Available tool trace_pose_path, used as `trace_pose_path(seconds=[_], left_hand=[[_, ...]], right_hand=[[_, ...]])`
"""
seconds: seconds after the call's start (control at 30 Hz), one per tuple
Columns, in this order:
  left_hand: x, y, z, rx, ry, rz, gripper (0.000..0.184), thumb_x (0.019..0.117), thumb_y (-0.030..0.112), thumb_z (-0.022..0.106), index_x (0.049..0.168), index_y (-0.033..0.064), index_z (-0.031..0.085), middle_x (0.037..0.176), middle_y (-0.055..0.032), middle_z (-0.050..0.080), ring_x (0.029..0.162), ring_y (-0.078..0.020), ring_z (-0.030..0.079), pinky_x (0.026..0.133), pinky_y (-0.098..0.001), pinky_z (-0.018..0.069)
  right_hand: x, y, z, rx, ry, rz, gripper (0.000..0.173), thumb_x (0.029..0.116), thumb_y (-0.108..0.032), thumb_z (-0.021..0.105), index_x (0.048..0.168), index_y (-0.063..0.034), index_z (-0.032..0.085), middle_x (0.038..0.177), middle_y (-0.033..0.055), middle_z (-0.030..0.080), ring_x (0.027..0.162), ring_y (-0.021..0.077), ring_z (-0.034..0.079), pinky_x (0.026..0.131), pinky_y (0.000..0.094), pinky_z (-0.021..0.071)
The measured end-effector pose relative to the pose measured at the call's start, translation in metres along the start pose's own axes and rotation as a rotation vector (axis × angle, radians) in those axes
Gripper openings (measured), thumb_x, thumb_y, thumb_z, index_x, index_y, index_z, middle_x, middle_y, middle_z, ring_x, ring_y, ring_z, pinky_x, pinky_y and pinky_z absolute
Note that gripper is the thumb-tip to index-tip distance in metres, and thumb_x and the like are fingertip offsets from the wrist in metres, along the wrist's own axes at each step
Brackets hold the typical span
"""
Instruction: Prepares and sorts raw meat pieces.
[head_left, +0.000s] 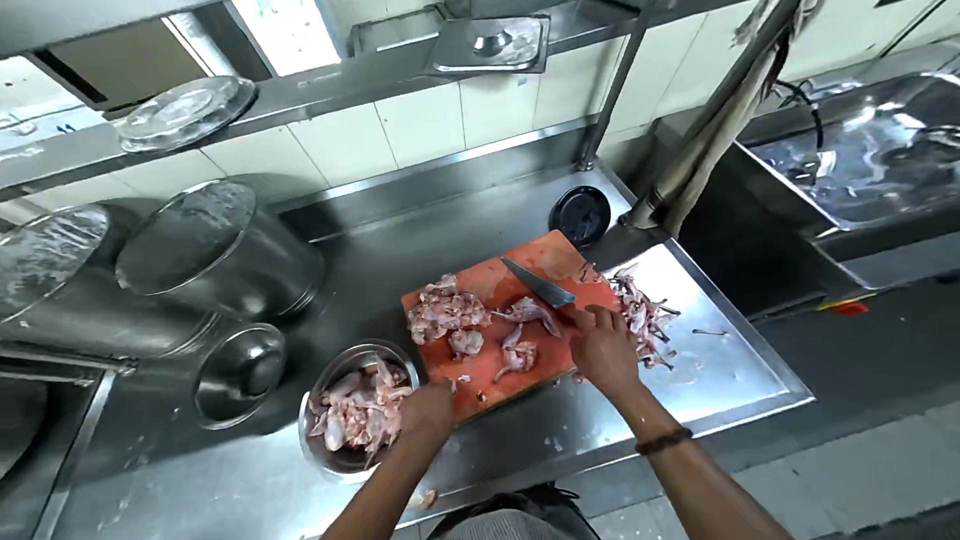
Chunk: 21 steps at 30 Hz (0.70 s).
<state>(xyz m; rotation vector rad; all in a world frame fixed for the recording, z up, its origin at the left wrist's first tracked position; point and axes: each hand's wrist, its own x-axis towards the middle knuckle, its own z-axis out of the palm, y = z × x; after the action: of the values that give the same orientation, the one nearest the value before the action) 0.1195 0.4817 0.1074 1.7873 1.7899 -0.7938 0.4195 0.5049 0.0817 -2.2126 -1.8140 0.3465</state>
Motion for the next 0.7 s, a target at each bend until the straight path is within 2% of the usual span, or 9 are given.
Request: trace_pose_path(seconds=[0.1,0.17,0.23,0.27,0.33,0.4,0.5,0.6,0.7], left_hand=[[0.010,-0.007,0.009,-0.025,0.044,0.042,0.037,0.1045,0.024,0.048,0.139,0.0180,0.058,0.130,-0.0160,0.066,0.117,-0.0398,0.066,0.092,-0.0629,0.0539],[0.013,-0.018,0.013,-0.064,0.065,0.101,0.036,0.1050,0.023,0.046,0.138,0.0185,0.061,0.134,-0.0127,0.065,0.120,-0.0360,0.065,0.098,-0.0607,0.0524],[0.014,-0.024,0.011,-0.108,0.051,0.158,0.035,0.1057,0.022,0.046,0.136,0.0157,0.063,0.137,-0.0121,0.063,0.125,-0.0329,0.062,0.103,-0.0572,0.0498],[0.014,-0.026,0.010,-0.144,0.044,0.189,0.035,0.1053,0.022,0.047,0.135,0.0145,0.064,0.138,-0.0128,0.062,0.127,-0.0320,0.061,0.106,-0.0555,0.0484],[0.017,-0.024,0.012,-0.241,0.068,0.270,0.034,0.1023,0.022,0.053,0.131,0.0131,0.068,0.137,-0.0150,0.059,0.127,-0.0311,0.058,0.109,-0.0512,0.0474],[0.020,-0.015,0.018,-0.404,0.107,0.360,0.032,0.1006,0.021,0.056,0.127,0.0088,0.070,0.133,-0.0168,0.060,0.125,-0.0303,0.057,0.110,-0.0472,0.0455],[0.026,-0.005,0.028,-0.595,0.176,0.393,0.029,0.1014,0.022,0.057,0.121,0.0059,0.071,0.127,-0.0151,0.063,0.119,-0.0252,0.061,0.107,-0.0420,0.0487],[0.035,-0.015,0.029,-0.621,0.173,0.392,0.030,0.1025,0.020,0.054,0.122,0.0033,0.069,0.127,-0.0143,0.065,0.119,-0.0244,0.063,0.107,-0.0436,0.0487],[0.046,-0.026,0.027,-0.596,0.105,0.322,0.032,0.1044,0.023,0.053,0.125,0.0018,0.066,0.122,-0.0167,0.068,0.117,-0.0269,0.064,0.107,-0.0479,0.0482]], right_hand=[[0.018,0.015,0.018,-0.069,-0.133,0.025,0.047,0.0956,-0.027,0.068,0.142,-0.0262,0.061,0.141,0.0161,0.058,0.130,0.0442,0.052,0.093,0.0662,0.0493],[0.026,0.020,0.024,-0.086,-0.134,0.007,0.045,0.0952,-0.024,0.069,0.140,-0.0259,0.062,0.132,0.0187,0.061,0.123,0.0452,0.055,0.089,0.0649,0.0510],[0.033,0.020,0.021,-0.109,-0.154,-0.007,0.042,0.0961,-0.029,0.070,0.137,-0.0235,0.063,0.125,0.0212,0.062,0.118,0.0457,0.058,0.089,0.0638,0.0514],[0.034,0.017,0.018,-0.117,-0.167,-0.006,0.045,0.0950,-0.027,0.070,0.139,-0.0202,0.061,0.123,0.0234,0.063,0.116,0.0466,0.059,0.092,0.0641,0.0500],[0.031,0.008,0.011,-0.086,-0.160,0.013,0.046,0.0947,-0.026,0.069,0.137,-0.0090,0.061,0.119,0.0273,0.064,0.113,0.0485,0.061,0.094,0.0651,0.0495],[0.015,-0.005,-0.002,0.003,-0.209,0.060,0.041,0.0992,-0.026,0.064,0.131,-0.0016,0.060,0.114,0.0267,0.066,0.108,0.0462,0.065,0.089,0.0623,0.0537],[-0.027,-0.021,-0.011,0.176,-0.415,0.052,0.040,0.1070,-0.034,0.047,0.136,-0.0056,0.051,0.105,0.0195,0.070,0.095,0.0380,0.072,0.082,0.0563,0.0580],[-0.074,-0.027,0.002,0.338,-0.578,-0.078,0.043,0.1063,-0.037,0.048,0.137,-0.0066,0.053,0.106,0.0173,0.070,0.096,0.0346,0.072,0.085,0.0536,0.0577],[-0.106,-0.030,0.016,0.358,-0.715,-0.089,0.042,0.1061,-0.035,0.048,0.138,-0.0083,0.051,0.112,0.0167,0.070,0.100,0.0334,0.071,0.088,0.0526,0.0578]])
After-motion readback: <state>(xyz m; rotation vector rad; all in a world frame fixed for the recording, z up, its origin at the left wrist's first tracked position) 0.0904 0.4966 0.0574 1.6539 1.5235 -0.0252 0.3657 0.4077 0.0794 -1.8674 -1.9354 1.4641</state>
